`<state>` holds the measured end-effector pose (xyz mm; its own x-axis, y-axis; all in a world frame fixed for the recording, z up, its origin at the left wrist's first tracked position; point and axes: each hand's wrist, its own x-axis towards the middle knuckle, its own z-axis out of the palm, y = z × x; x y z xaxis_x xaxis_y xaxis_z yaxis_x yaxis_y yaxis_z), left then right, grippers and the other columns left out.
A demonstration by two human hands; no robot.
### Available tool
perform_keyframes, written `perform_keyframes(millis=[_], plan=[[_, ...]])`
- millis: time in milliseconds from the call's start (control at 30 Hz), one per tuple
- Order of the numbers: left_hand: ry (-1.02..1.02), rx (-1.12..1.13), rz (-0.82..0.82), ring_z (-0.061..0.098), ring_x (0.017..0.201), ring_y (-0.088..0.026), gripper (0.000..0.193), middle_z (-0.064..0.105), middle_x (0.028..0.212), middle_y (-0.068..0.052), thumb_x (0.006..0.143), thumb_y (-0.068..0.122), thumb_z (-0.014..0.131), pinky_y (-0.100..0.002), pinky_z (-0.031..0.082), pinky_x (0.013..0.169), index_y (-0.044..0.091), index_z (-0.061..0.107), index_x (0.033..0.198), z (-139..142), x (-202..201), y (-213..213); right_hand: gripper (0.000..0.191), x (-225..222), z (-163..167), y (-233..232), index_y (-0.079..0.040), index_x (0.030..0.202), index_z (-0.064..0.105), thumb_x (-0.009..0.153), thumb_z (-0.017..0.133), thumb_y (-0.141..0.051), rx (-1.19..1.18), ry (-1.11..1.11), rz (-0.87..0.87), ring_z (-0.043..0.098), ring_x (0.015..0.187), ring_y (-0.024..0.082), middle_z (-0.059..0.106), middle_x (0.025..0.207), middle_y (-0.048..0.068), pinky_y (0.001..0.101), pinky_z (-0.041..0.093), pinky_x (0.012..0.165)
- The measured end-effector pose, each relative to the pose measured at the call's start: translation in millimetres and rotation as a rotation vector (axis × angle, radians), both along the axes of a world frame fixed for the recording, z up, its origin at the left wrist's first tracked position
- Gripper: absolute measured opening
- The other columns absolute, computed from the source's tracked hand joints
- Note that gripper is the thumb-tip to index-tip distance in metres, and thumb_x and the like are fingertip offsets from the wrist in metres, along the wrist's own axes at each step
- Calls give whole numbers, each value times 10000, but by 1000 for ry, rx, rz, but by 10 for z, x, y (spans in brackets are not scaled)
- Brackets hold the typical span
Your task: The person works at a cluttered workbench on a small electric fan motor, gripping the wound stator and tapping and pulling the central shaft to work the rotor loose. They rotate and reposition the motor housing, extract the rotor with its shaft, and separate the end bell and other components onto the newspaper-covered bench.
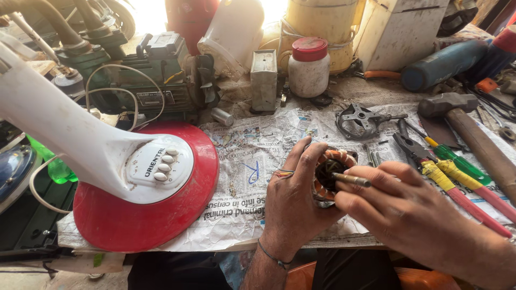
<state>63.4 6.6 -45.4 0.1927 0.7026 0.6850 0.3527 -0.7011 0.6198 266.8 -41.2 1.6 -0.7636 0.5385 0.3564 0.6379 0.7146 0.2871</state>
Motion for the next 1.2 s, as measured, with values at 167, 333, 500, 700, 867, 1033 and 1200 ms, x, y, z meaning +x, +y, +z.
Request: perform_keyframes(millis=[167,333,500,700,867,1033,1200], plan=[[-4,-23,-9,715,1183,-366,868,608,1414,-212,678,319,934,-434,628,927,95,492,1391,40,-7,3,412,-40,87,85,-149,1144,560,774,721,-230,-46,-47,-39,582,1258,261,656,1163,28,467,433,1019],[-22,-74,-17,721,1202,-350,851,613,1426,-179,717,287,914,-419,638,943,96,479,1423,60,-6,15,442,-108,180,118,-111,1149,558,750,710,-228,-13,-140,-18,607,1175,285,663,1177,96,481,463,976],[-24,-6,38,686,1221,-411,880,561,1444,-239,667,243,922,-452,620,944,78,481,1410,91,-9,19,398,-167,275,171,-66,1118,570,779,707,-221,2,-212,21,625,1154,274,667,1123,109,470,490,965],[-22,-5,-45,690,1172,-418,955,569,1398,-237,646,283,960,-472,603,942,89,488,1454,131,-44,3,247,-149,285,221,-104,1026,578,834,697,-205,-7,-122,-1,668,1119,238,693,1057,67,447,514,959],[12,-25,15,732,1128,-332,942,617,1344,-171,653,278,966,-416,639,901,123,491,1452,155,-11,-6,194,-114,231,292,-101,997,593,871,697,-206,-7,-47,-6,670,1095,217,690,1079,52,427,520,923],[-14,-93,50,751,1036,-306,966,631,1248,-142,612,278,971,-392,652,807,111,487,1432,173,13,-7,198,-102,234,395,-118,920,614,755,718,-86,-100,-7,-22,636,943,200,700,1079,0,424,513,803],[25,-78,77,753,1005,-311,951,631,1255,-144,584,224,956,-391,655,792,119,502,1413,202,14,-2,224,-134,281,414,-140,889,612,723,720,-36,-134,-7,36,613,939,194,661,1018,-17,434,506,829]])
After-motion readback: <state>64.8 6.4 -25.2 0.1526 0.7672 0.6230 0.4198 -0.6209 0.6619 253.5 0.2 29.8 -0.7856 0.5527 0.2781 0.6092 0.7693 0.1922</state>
